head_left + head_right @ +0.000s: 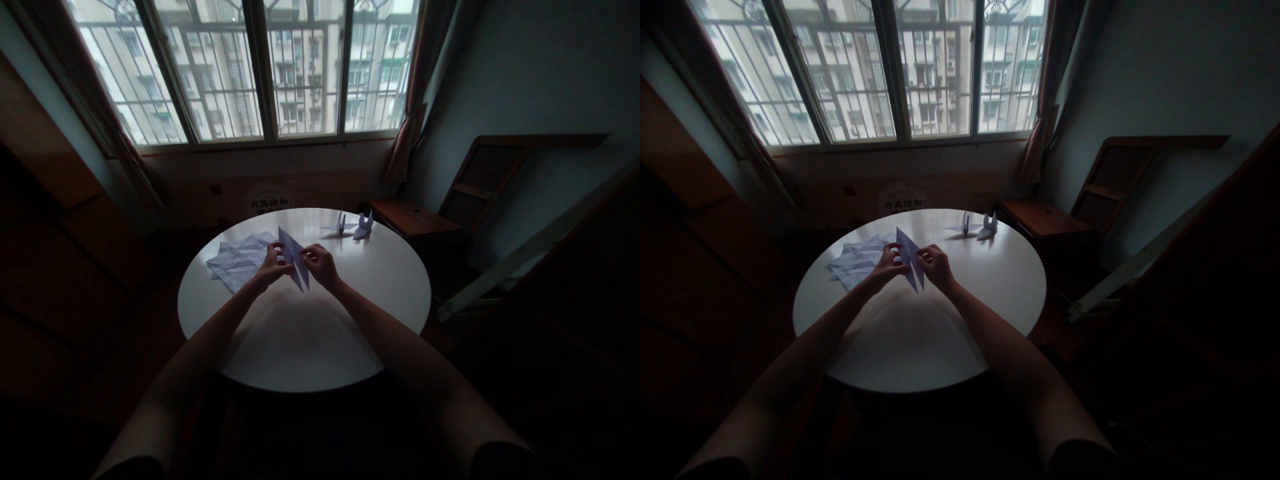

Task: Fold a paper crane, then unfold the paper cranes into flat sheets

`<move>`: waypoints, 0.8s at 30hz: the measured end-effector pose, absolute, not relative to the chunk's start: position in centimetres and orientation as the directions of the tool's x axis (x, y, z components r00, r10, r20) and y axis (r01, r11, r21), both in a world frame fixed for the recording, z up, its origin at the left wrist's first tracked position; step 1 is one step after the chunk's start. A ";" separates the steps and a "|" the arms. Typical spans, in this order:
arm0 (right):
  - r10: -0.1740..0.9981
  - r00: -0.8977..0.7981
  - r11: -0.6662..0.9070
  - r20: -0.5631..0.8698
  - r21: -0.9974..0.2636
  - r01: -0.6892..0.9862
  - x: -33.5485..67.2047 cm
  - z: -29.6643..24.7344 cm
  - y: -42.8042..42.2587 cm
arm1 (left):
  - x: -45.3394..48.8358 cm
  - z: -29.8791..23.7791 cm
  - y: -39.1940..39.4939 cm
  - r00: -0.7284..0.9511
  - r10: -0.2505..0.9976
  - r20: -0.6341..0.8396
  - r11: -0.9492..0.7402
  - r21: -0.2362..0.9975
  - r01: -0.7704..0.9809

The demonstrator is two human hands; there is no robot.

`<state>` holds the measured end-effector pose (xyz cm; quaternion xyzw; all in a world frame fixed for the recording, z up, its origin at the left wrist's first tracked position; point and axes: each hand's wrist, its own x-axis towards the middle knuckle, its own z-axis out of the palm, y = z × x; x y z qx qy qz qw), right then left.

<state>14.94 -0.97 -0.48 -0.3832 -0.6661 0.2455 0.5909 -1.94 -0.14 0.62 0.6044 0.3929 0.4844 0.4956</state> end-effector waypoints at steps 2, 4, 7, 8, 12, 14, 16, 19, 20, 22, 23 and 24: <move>0.806 -0.018 0.580 0.592 -0.782 0.226 14.9 -0.5 -1.0 | -2.0 0.8 -0.2 0.198 0.958 0.206 -0.205 0.978 -0.028; 0.812 -0.029 0.571 0.584 -0.782 0.249 14.9 -0.5 -1.1 | -2.0 0.8 -0.4 0.181 0.958 0.221 -0.212 0.975 -0.066; 0.829 -0.036 0.539 0.558 -0.779 0.321 15.0 -0.8 -1.2 | -1.9 0.8 -0.4 0.163 0.959 0.234 -0.210 0.966 -0.151; 0.836 -0.034 0.524 0.548 -0.778 0.347 15.1 -0.9 -1.2 | -1.9 0.8 -0.4 0.163 0.958 0.235 -0.205 0.962 -0.179; 0.853 0.001 0.484 0.523 -0.790 0.378 15.3 -1.1 -0.9 | -1.8 0.8 -0.4 0.228 0.948 0.223 -0.167 0.955 -0.244; 0.856 0.017 0.478 0.516 -0.805 0.351 15.3 -1.0 -0.8 | -1.9 0.9 -0.4 0.270 0.940 0.206 -0.134 0.956 -0.263; 0.862 0.022 0.470 0.506 -0.816 0.336 15.2 -0.9 -0.8 | -1.9 1.0 -0.5 0.295 0.938 0.181 -0.093 0.952 -0.290; 0.868 0.037 0.451 0.495 -0.817 0.358 15.2 -0.6 -0.9 | -2.0 1.2 -0.5 0.314 0.938 0.146 -0.032 0.939 -0.342; 0.866 0.042 0.451 0.498 -0.814 0.366 15.1 -0.5 -1.0 | -2.0 1.2 -0.5 0.318 0.939 0.133 -0.012 0.935 -0.356; 0.859 0.047 0.459 0.510 -0.807 0.371 15.1 -0.5 -1.0 | -2.1 1.3 -0.4 0.329 0.938 0.110 0.023 0.926 -0.376; 0.855 0.047 0.466 0.517 -0.804 0.370 15.1 -0.5 -1.0 | -2.1 1.4 -0.4 0.333 0.937 0.103 0.036 0.922 -0.385; 0.851 0.048 0.472 0.523 -0.801 0.368 15.2 -0.5 -1.0 | -2.2 1.5 -0.4 0.335 0.937 0.100 0.043 0.918 -0.394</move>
